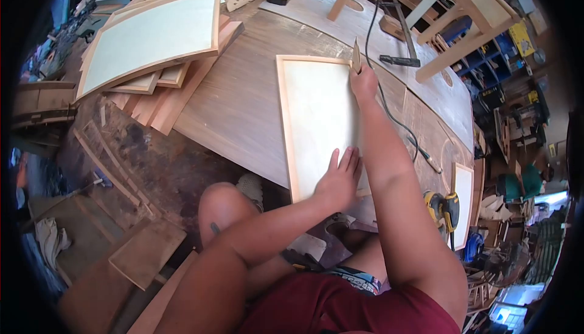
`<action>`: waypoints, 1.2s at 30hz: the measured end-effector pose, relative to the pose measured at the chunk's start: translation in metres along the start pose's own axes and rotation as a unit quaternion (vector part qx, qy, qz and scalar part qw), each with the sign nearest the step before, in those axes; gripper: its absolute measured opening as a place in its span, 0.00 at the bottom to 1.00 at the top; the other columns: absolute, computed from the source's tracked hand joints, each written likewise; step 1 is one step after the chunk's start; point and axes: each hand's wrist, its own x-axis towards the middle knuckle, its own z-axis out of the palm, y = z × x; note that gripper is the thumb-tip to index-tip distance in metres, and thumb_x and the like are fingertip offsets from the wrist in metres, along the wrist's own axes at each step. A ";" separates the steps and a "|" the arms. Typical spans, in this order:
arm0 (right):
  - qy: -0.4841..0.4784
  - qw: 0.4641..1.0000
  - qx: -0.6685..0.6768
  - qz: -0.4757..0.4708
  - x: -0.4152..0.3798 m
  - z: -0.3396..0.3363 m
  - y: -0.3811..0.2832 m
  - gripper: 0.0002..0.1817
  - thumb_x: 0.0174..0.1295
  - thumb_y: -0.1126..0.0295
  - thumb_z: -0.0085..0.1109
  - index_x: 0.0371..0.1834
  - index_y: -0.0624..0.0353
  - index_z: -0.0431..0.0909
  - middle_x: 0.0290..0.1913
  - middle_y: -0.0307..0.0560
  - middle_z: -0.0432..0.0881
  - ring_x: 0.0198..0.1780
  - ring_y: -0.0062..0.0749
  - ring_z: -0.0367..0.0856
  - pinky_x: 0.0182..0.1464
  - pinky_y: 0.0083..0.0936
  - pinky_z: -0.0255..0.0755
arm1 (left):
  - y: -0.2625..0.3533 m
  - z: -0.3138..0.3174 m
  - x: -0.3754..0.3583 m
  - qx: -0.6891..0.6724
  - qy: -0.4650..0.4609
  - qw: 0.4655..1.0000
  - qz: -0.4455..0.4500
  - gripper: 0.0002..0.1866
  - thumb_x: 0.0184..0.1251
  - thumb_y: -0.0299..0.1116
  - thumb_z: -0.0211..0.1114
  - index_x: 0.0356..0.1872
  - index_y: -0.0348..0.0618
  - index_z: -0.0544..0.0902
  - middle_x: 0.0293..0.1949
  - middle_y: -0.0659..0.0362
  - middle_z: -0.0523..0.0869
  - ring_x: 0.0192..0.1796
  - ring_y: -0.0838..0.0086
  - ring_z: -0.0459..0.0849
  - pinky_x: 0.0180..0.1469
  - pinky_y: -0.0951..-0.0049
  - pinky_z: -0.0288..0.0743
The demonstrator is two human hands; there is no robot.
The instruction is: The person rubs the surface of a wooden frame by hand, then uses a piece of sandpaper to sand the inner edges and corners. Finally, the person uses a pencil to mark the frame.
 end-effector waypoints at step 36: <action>0.038 0.985 0.154 0.064 -0.255 -0.121 0.087 0.15 0.59 0.62 0.68 0.34 0.62 0.76 0.34 0.62 0.82 0.39 0.63 0.81 0.39 0.48 0.73 | 0.009 0.002 0.001 0.029 -0.007 1.000 0.005 0.55 0.56 0.65 0.67 0.78 0.39 0.58 0.79 0.39 0.53 0.83 0.49 0.46 0.80 0.42 0.34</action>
